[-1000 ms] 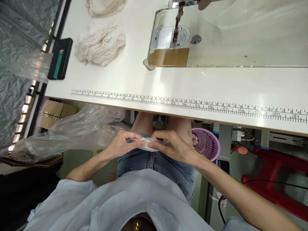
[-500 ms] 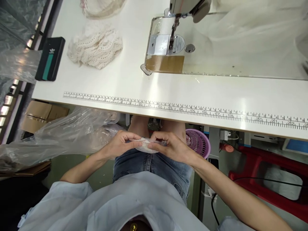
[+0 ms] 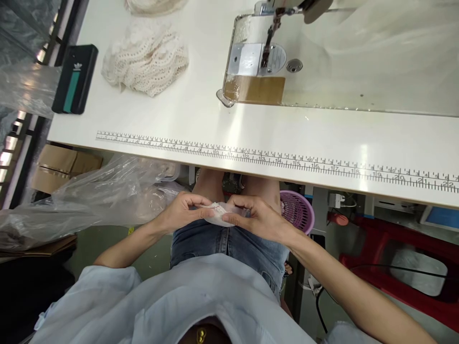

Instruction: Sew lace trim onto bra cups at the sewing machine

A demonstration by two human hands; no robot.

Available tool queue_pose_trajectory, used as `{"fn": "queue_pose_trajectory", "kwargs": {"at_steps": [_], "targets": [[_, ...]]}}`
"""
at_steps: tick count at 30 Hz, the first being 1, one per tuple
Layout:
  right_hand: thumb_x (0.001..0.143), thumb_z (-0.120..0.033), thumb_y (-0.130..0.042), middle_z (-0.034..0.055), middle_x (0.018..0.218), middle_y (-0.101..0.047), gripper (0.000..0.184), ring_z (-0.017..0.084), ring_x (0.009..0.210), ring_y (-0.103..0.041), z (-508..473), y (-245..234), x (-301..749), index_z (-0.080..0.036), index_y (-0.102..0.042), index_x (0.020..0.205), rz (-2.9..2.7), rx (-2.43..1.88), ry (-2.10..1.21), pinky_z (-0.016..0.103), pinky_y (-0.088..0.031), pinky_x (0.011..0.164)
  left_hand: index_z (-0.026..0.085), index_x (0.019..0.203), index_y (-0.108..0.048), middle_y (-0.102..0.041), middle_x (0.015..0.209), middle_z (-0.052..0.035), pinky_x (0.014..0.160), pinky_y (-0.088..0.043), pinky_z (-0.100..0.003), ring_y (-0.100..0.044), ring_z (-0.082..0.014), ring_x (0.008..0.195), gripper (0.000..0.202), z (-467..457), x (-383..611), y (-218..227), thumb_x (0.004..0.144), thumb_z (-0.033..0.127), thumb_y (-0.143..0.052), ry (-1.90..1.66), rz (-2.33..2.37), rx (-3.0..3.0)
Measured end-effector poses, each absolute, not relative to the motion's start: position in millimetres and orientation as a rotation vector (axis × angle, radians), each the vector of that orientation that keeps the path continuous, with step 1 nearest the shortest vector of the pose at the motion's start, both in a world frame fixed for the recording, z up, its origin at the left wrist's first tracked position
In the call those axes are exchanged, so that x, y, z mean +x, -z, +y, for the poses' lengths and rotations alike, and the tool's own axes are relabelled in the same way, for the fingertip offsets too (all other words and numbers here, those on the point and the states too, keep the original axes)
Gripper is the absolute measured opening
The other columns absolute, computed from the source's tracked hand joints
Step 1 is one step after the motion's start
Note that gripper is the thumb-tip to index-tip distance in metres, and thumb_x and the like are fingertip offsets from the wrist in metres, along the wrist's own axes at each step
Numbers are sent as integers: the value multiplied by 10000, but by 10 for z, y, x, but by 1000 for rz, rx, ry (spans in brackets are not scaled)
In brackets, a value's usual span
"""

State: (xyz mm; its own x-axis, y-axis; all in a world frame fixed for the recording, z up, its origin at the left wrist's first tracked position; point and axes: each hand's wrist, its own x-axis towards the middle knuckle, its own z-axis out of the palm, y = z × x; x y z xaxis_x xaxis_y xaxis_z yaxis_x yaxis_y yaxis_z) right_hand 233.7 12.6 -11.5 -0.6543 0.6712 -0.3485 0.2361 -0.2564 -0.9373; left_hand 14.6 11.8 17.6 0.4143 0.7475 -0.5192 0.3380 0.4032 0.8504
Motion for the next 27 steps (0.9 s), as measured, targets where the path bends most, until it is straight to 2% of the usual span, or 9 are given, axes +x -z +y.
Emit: {"fn": "queue_pose_trajectory", "kwargs": {"at_steps": [4,11,20,23,27], "targets": [[831,-423,-602,-6,693,-565,222,141,647,-503,122,119,2324,-207,-606,776,-1692,-1084,-2007,252,-391,578,125,853,-739,-722,760,-29,568,-422,-162,-613,-108,661,262,110,167,-174,707,343,-731,-341,1171,1198],[845,-420,-589,-2,698,-569,223,141,658,-504,109,88,2340,-204,-613,792,-1734,-1059,-1977,249,-392,588,107,765,-739,-677,607,-16,481,-376,-161,-543,-78,523,264,102,230,-167,687,359,-740,-360,1231,1191],[852,-422,-577,0,690,-577,258,138,655,-504,70,104,2367,-187,-622,756,-1748,-1049,-1883,244,-381,588,115,726,-730,-674,616,-1,491,-382,-161,-555,-82,547,260,77,258,-152,664,367,-755,-342,1218,1209],[844,-429,-584,7,700,-587,267,145,666,-516,49,120,2406,-179,-618,756,-1708,-1067,-1899,247,-387,600,134,815,-740,-714,705,-9,564,-445,-173,-621,-115,638,260,78,248,-161,653,335,-769,-348,1192,1240],[832,-408,-608,3,701,-589,241,140,665,-520,17,143,2438,-177,-627,765,-1655,-1081,-1903,241,-382,599,146,920,-735,-744,809,-33,676,-498,-199,-675,-151,756,274,67,230,-174,710,320,-729,-335,1203,1302]]}}
